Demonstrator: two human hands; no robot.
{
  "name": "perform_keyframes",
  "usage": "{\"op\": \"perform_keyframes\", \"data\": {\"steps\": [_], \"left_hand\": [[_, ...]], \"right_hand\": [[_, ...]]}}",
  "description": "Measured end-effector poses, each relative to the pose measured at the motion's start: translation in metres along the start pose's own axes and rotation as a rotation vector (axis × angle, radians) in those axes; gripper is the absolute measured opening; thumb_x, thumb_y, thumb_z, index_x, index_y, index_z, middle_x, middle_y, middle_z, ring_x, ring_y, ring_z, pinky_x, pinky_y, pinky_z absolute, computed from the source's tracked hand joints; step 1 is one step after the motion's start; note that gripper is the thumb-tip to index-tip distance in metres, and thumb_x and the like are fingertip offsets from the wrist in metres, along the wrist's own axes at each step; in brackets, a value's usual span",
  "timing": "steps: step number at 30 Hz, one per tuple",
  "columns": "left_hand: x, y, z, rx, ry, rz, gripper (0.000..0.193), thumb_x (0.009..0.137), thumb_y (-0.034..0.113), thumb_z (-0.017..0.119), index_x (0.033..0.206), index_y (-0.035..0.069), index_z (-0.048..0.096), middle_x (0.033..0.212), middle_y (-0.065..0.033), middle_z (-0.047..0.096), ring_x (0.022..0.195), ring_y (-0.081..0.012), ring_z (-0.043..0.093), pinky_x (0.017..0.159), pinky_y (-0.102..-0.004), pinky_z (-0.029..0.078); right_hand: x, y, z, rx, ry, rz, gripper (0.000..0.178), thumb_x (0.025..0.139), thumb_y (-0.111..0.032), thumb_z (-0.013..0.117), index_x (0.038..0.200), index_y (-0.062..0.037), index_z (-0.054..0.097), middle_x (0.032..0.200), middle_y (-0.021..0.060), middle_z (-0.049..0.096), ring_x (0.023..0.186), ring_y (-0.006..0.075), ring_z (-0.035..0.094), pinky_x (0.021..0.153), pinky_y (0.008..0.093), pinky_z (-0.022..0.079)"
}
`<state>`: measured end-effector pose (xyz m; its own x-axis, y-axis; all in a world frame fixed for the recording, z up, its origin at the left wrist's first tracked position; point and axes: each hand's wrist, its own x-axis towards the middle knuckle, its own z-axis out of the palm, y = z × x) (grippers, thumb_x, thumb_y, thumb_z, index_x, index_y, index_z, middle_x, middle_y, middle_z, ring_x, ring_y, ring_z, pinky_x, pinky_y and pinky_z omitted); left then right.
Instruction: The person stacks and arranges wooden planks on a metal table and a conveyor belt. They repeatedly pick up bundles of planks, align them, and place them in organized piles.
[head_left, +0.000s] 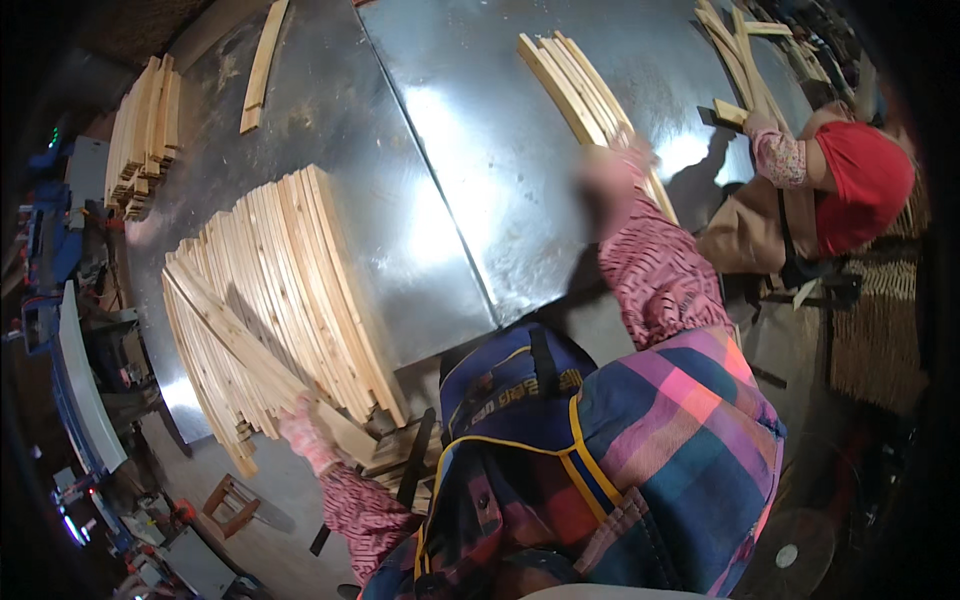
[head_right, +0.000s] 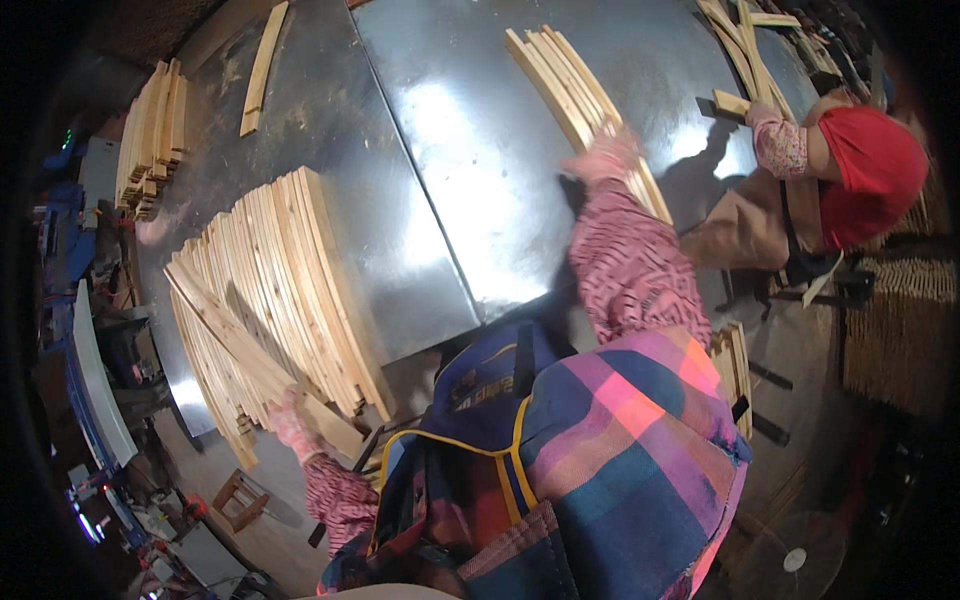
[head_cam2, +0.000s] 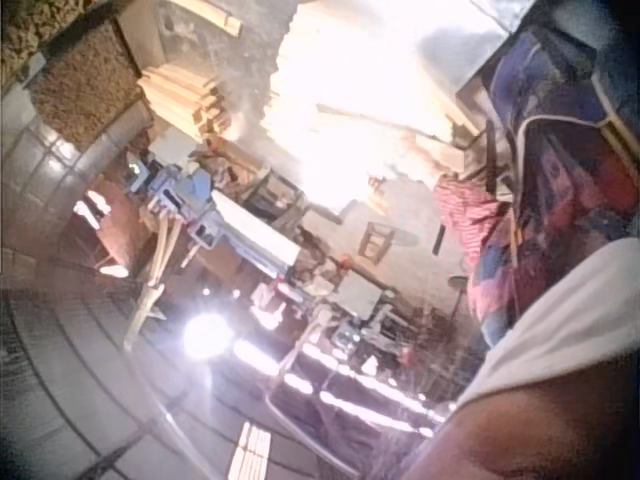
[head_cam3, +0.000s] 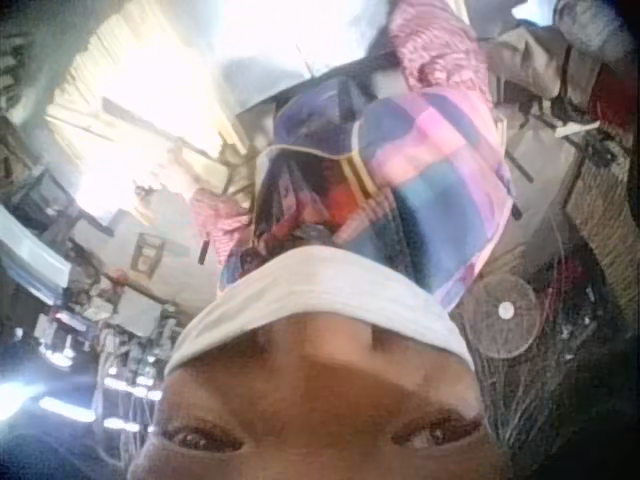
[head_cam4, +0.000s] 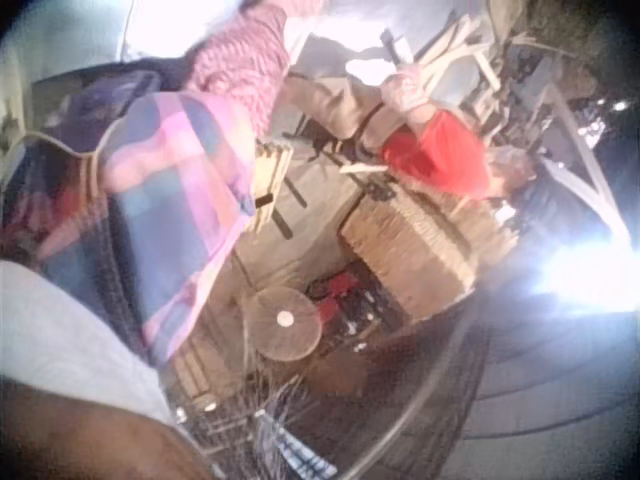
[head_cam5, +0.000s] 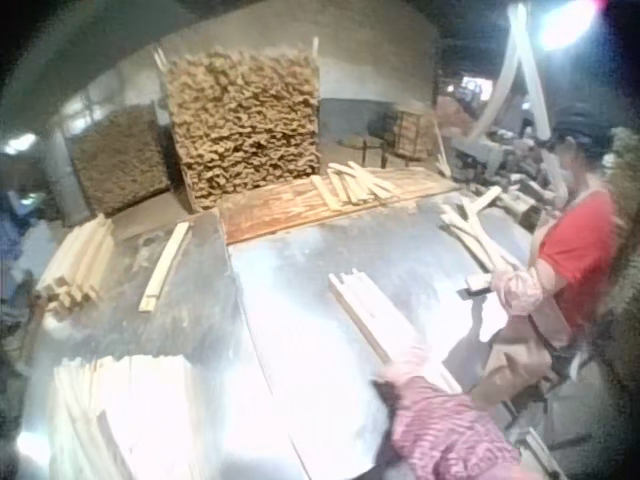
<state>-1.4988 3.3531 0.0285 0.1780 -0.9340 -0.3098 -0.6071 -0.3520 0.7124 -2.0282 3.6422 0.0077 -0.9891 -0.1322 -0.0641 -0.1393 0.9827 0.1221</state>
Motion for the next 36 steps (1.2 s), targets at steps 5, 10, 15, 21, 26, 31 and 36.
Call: {"op": "perform_keyframes", "data": {"steps": [5,10,15,21,26,31,36], "left_hand": [[-0.099,0.020,0.085,-0.236,-0.108,-0.001,0.031,0.084,0.022,0.071,0.098,-0.005,0.066,0.088,-0.0101,0.067,0.077,-0.0204,0.062,0.072,-0.0331,0.051],[-0.129,0.047,0.151,-0.059,-0.278,0.148,0.042,0.085,0.026,0.070,0.109,-0.008,0.065,0.096,-0.0118,0.070,0.085,-0.0212,0.063,0.080,-0.0330,0.049],[-0.135,0.051,0.163,-0.155,-0.412,0.139,0.043,0.085,0.029,0.072,0.110,-0.005,0.066,0.093,-0.0088,0.069,0.081,-0.0191,0.061,0.075,-0.0317,0.049],[-0.133,0.037,0.103,-0.501,-0.251,0.005,0.036,0.083,0.025,0.076,0.106,-0.001,0.068,0.091,-0.0044,0.066,0.079,-0.0153,0.059,0.073,-0.0308,0.048],[-0.147,0.006,0.003,-0.618,0.113,-0.060,0.033,0.080,0.016,0.080,0.106,0.000,0.067,0.094,-0.0054,0.067,0.081,-0.0154,0.061,0.076,-0.0302,0.049],[-0.179,-0.084,-0.098,-0.484,0.385,-0.103,0.039,0.087,0.018,0.072,0.119,-0.003,0.064,0.104,-0.0090,0.070,0.087,-0.0182,0.067,0.077,-0.0285,0.054],[-0.301,-0.229,-0.177,-0.251,0.763,-0.504,0.034,0.086,0.028,0.074,0.109,0.003,0.070,0.092,-0.0052,0.071,0.078,-0.0168,0.063,0.069,-0.0315,0.048]], "right_hand": [[0.050,0.071,0.020,0.220,-0.448,0.190,0.125,0.071,-0.057,0.082,0.158,-0.0110,0.005,0.151,0.0258,0.037,0.141,0.0371,0.038,0.115,0.0563,0.028],[0.057,0.075,0.049,0.230,-0.452,0.043,0.115,0.070,-0.050,0.084,0.154,-0.0108,0.016,0.132,0.0230,0.055,0.124,0.0369,0.056,0.105,0.0486,0.045],[0.027,0.079,0.068,1.758,-0.977,0.077,0.088,0.075,-0.037,0.082,0.145,-0.0055,0.038,0.124,0.0238,0.060,0.110,0.0349,0.065,0.090,0.0501,0.058],[-0.050,0.007,0.073,2.530,-1.270,-0.106,0.067,0.086,-0.038,0.071,0.132,0.0060,0.050,0.113,0.0192,0.068,0.093,0.0295,0.072,0.075,0.0414,0.065],[-0.048,-0.027,0.033,2.189,-1.591,-0.229,0.067,0.083,-0.037,0.075,0.132,0.0013,0.052,0.113,0.0167,0.067,0.096,0.0288,0.070,0.078,0.0433,0.062],[-0.045,-0.086,0.011,1.517,-0.983,-0.220,0.051,0.082,-0.032,0.076,0.122,-0.0046,0.062,0.107,0.0105,0.069,0.102,0.0254,0.066,0.092,0.0421,0.055],[-0.139,-0.128,0.041,0.417,-0.435,-0.773,0.117,0.081,-0.069,0.067,0.148,0.0141,0.021,0.139,0.0343,0.045,0.130,0.0405,0.048,0.108,0.0417,0.038]]}}
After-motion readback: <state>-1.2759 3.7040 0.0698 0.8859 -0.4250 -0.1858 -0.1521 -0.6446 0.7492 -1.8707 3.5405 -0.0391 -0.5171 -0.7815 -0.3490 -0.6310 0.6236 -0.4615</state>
